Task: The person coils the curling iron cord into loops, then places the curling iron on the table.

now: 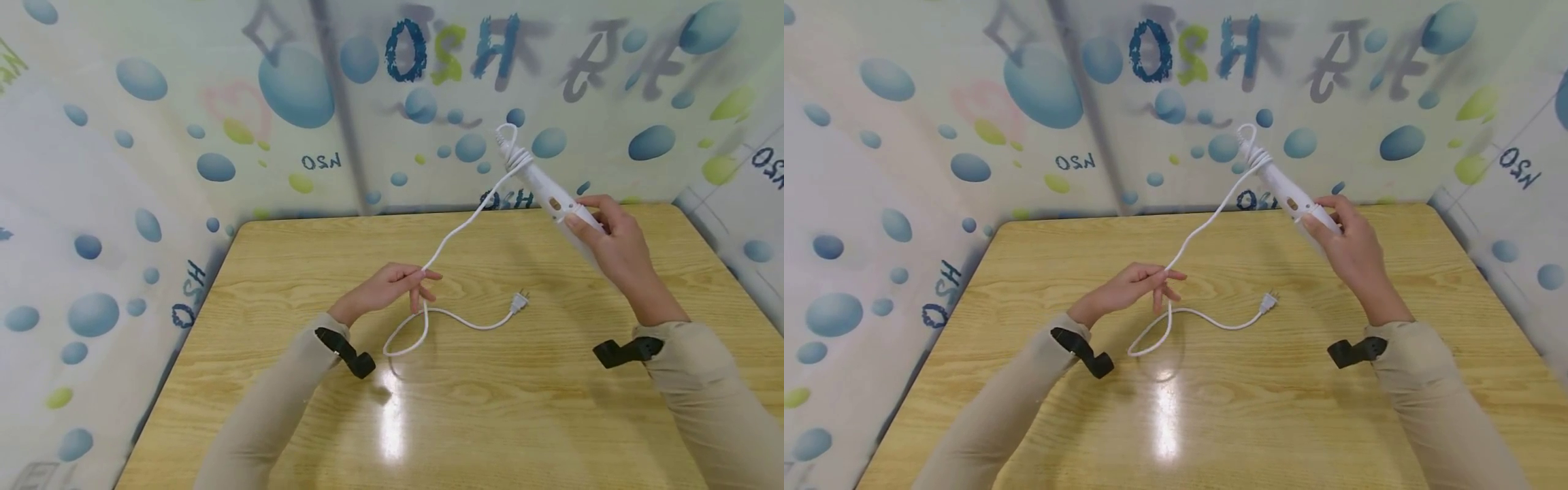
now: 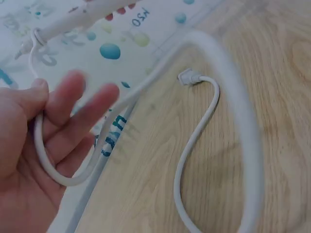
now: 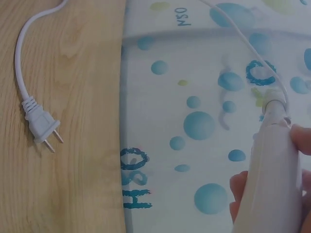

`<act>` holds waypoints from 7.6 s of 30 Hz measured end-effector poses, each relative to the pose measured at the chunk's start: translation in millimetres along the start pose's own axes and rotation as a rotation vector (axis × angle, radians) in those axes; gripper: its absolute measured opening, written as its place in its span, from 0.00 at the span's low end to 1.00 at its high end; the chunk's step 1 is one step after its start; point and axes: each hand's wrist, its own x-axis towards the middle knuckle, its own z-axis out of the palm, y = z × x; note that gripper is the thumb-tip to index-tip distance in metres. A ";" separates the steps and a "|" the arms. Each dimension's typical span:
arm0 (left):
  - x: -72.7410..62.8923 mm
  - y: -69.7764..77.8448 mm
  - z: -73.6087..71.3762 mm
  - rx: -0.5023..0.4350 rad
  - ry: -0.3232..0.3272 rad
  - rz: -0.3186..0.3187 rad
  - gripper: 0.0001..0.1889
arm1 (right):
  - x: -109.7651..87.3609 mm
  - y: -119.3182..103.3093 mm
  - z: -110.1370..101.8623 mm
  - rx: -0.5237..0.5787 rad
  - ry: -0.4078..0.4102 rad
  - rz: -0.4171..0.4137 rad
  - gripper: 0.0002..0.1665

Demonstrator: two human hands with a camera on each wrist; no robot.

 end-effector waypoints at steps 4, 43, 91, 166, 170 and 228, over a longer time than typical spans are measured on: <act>0.5 3.6 2.8 -0.053 0.084 -0.012 0.18 | 2.3 5.7 0.1 0.006 -0.010 0.026 0.28; 25.6 -8.6 -49.3 0.122 0.179 -0.351 0.16 | -20.0 -10.3 12.3 0.323 -0.701 -0.451 0.18; 7.2 142.5 -38.8 0.501 0.188 -0.219 0.09 | -9.6 5.0 13.1 -0.185 -0.643 -0.232 0.18; 15.7 102.0 51.3 0.351 0.249 0.009 0.14 | -7.9 -6.8 27.5 -0.211 -0.215 -0.203 0.24; 11.5 92.4 45.7 0.312 0.281 -0.016 0.15 | -7.9 -10.6 22.8 -0.074 -0.174 -0.192 0.22; 32.8 21.9 -43.1 0.290 0.223 -0.195 0.12 | -16.8 -9.4 22.6 0.420 -0.819 -0.416 0.15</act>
